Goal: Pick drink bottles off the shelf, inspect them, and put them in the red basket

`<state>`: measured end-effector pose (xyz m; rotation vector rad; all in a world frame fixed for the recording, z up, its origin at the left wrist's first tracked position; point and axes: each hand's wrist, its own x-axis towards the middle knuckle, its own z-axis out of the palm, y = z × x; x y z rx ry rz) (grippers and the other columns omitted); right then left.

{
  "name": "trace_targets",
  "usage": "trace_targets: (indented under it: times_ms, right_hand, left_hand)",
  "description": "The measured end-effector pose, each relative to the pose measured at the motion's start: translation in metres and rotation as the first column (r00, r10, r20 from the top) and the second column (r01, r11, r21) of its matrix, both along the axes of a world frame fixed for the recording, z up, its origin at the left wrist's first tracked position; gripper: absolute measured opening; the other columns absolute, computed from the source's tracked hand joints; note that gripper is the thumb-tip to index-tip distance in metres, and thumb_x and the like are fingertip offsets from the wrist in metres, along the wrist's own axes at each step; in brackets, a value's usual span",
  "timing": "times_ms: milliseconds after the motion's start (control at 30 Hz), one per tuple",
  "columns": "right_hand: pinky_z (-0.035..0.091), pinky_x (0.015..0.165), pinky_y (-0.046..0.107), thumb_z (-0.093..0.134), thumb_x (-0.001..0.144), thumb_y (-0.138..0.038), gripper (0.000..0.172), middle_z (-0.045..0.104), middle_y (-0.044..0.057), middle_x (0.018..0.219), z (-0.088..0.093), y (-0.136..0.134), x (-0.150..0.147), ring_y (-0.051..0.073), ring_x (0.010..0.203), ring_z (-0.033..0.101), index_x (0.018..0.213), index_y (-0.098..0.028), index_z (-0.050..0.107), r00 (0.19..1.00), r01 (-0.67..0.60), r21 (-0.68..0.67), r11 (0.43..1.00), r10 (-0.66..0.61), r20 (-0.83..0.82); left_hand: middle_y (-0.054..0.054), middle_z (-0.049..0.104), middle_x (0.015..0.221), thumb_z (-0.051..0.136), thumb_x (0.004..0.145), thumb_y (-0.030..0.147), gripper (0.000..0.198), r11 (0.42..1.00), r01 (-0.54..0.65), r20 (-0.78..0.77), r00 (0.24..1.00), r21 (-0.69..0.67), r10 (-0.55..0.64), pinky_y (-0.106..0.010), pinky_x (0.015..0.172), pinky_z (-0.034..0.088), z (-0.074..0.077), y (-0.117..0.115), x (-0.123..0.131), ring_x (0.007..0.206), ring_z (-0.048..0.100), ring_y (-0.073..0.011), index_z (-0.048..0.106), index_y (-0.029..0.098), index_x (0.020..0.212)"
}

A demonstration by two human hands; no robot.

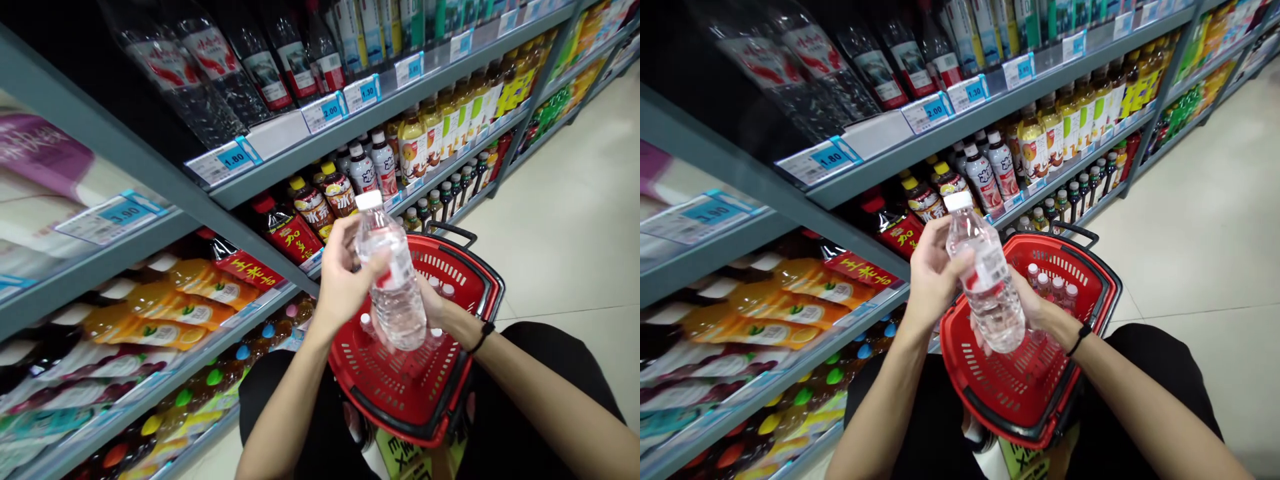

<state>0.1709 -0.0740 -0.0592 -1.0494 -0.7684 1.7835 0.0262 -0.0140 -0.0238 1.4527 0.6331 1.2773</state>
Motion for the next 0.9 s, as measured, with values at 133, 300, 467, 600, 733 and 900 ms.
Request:
trace_targets:
  times_ms: [133,300,467,600,733,900]
  right_hand:
    - [0.057,0.043,0.033,0.024,0.103,-0.067,0.074,0.082,0.016,0.093,-0.001,0.006,-0.003,0.027,0.065,0.076,0.134,-0.014,0.064,0.996,-0.077,-0.094,0.993,0.071,-0.061]
    - [0.054,0.037,0.031,0.025,0.107,-0.059,0.064,0.081,0.016,0.104,-0.001,0.006,0.001,0.025,0.063,0.075,0.148,-0.017,0.052,0.999,-0.041,-0.074,0.996,0.041,0.0]
    - [0.063,0.051,0.038,0.028,0.107,-0.059,0.065,0.08,0.015,0.107,-0.005,0.005,0.002,0.025,0.071,0.075,0.148,-0.016,0.054,0.996,-0.07,-0.031,0.997,0.068,-0.057]
    - [0.059,0.045,0.033,0.033,0.105,-0.06,0.066,0.081,0.014,0.106,-0.007,0.007,0.0,0.024,0.066,0.073,0.15,-0.016,0.054,0.999,-0.048,-0.001,0.999,0.048,0.009]
    - [0.056,0.044,0.034,0.034,0.104,-0.062,0.069,0.082,0.014,0.107,-0.007,0.007,0.001,0.026,0.065,0.074,0.154,-0.018,0.053,0.994,-0.007,0.031,0.999,0.003,0.105]
    - [0.062,0.082,0.05,0.033,0.104,-0.065,0.074,0.08,0.013,0.121,-0.013,0.007,0.006,0.032,0.092,0.078,0.162,-0.021,0.045,0.996,0.029,0.05,0.998,-0.033,0.084]
  left_hand:
    - [-0.008,0.075,0.125,0.073,0.086,0.036,0.037,0.897,0.073,0.149,0.989,-0.436,-0.008,-0.038,0.1,0.058,-0.012,0.028,0.0,0.117,0.071,-0.0268,0.07,0.02,0.118]
    - [-0.009,0.078,0.099,0.064,0.086,0.038,0.025,0.708,0.248,0.372,0.928,-0.661,0.022,-0.035,0.092,0.06,-0.027,0.046,-0.002,0.102,0.075,-0.0255,0.068,0.016,0.098]
    - [-0.011,0.078,0.103,0.06,0.088,0.044,0.032,0.661,0.375,0.506,0.863,-0.65,0.008,-0.04,0.094,0.06,-0.023,0.053,-0.008,0.105,0.075,-0.0286,0.066,0.016,0.104]
    - [-0.011,0.078,0.106,0.06,0.088,0.043,0.032,0.688,0.383,0.521,0.854,-0.616,-0.008,-0.04,0.096,0.059,-0.022,0.056,-0.012,0.108,0.074,-0.0285,0.066,0.017,0.105]
    - [-0.011,0.078,0.108,0.059,0.09,0.043,0.03,0.688,0.416,0.539,0.841,-0.595,-0.043,-0.039,0.097,0.059,-0.027,0.058,-0.015,0.109,0.074,-0.0275,0.066,0.017,0.104]
    - [-0.011,0.078,0.108,0.063,0.087,0.043,0.03,0.676,0.354,0.507,0.861,-0.646,0.033,-0.041,0.097,0.06,-0.032,0.061,-0.017,0.107,0.075,-0.0271,0.067,0.018,0.104]
